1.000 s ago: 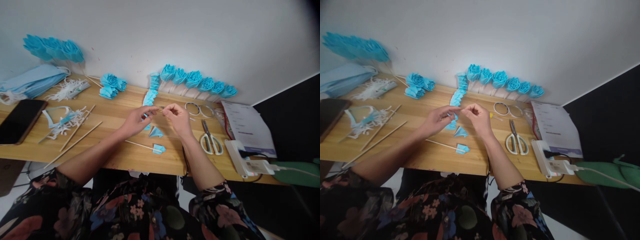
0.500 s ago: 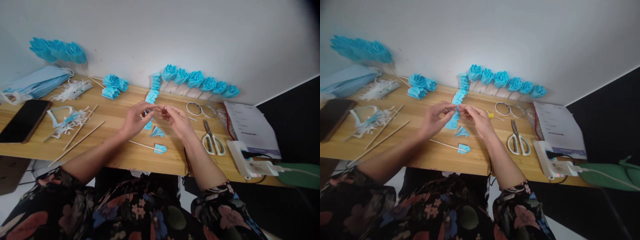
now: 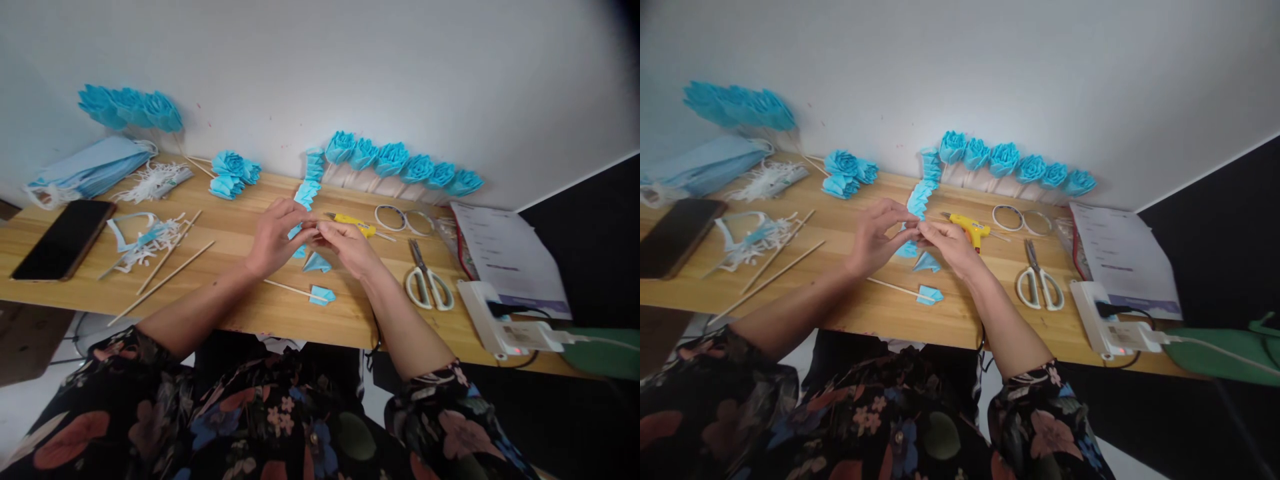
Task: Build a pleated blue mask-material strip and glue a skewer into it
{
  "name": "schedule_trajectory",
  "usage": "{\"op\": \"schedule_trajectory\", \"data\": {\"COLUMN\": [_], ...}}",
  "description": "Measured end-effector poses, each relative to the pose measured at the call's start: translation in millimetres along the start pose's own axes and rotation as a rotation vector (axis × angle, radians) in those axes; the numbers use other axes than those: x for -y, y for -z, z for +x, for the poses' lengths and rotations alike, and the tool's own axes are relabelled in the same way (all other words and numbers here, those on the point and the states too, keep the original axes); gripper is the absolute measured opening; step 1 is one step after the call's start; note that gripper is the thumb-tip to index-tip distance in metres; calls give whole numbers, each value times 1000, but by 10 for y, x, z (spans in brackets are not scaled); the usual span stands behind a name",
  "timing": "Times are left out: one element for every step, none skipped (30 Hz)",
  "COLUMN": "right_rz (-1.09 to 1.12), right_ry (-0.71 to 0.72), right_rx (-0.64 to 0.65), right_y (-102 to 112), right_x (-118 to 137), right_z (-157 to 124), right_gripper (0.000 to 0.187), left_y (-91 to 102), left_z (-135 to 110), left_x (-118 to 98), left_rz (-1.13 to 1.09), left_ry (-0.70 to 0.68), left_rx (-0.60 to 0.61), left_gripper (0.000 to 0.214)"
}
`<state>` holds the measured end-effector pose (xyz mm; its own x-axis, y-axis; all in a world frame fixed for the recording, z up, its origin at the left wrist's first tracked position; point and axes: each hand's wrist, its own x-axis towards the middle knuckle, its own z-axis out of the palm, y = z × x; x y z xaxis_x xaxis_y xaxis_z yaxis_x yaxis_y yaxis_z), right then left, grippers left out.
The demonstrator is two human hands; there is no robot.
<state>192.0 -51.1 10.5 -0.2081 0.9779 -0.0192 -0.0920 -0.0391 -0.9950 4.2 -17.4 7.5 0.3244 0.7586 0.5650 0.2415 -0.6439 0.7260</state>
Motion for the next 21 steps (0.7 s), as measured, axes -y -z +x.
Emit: {"op": "schedule_trajectory", "data": {"right_rz": [-7, -8, -6, 0, 6, 13, 16, 17, 14, 14, 10, 4, -3, -11, -19, -25, -29, -32, -32, -30, -27], "right_ry": [-6, -13, -19, -23, -26, -25, -20, -12, -2, 8, 16, 21, 24, 26, 27, 29, 32, 35, 37, 37, 36], "right_rx": [9, 18, 26, 30, 31, 22, 6, -13, -35, -52, -63, -68, -67, -62, -57, -53, -51, -50, -51, -53, -53], "right_y": [4, 11, 20, 31, 43, 56, 69, 83, 96, 108, 117, 124, 129, 131, 132, 131, 131, 130, 129, 129, 130], "right_x": [-1, -2, -1, 2, 6, 12, 18, 23, 26, 27, 26, 23, 19, 14, 9, 4, 0, -4, -8, -13, -18], "right_z": [2, 5, 7, 9, 9, 9, 10, 12, 16, 21, 27, 32, 37, 40, 42, 44, 46, 49, 53, 57, 62], "right_gripper": [52, 53, 54, 54, 53, 52, 52, 51, 50, 49, 49, 50, 50, 51, 52, 52, 52, 53, 53, 54, 54], "left_y": [-3, -4, -1, 9, 31, 69, 125, 202, 302, 423, 565, 725, 899, 1084, 1274, 1465, 1650, 1826, 1988, 2133, 2258], "left_z": [3, 7, 12, 21, 33, 49, 70, 94, 119, 142, 158, 164, 156, 133, 94, 39, -29, -109, -197, -287, -375], "left_x": [4, 4, -2, -14, -35, -64, -98, -137, -175, -208, -229, -233, -214, -170, -98, -2, 115, 247, 386, 526, 660], "left_rz": [-14, -31, -47, -62, -74, -81, -81, -70, -47, -11, 31, 79, 134, 197, 262, 324, 381, 434, 465, 496, 527], "left_ry": [13, 22, 26, 28, 31, 39, 49, 62, 72, 72, 57, 27, -22, -60, -69, -70, -65, -47, -25, 13, 38], "left_rx": [11, 20, 31, 38, 39, 33, 7, -33, -86, -155, -212, -263, -309, -326, -316, -306, -303, -316, -303, -259, -214], "left_gripper": [12, 14, 17, 19, 22, 24, 26, 28, 29, 29, 28, 27, 28, 31, 35, 39, 46, 53, 58, 61, 67]}}
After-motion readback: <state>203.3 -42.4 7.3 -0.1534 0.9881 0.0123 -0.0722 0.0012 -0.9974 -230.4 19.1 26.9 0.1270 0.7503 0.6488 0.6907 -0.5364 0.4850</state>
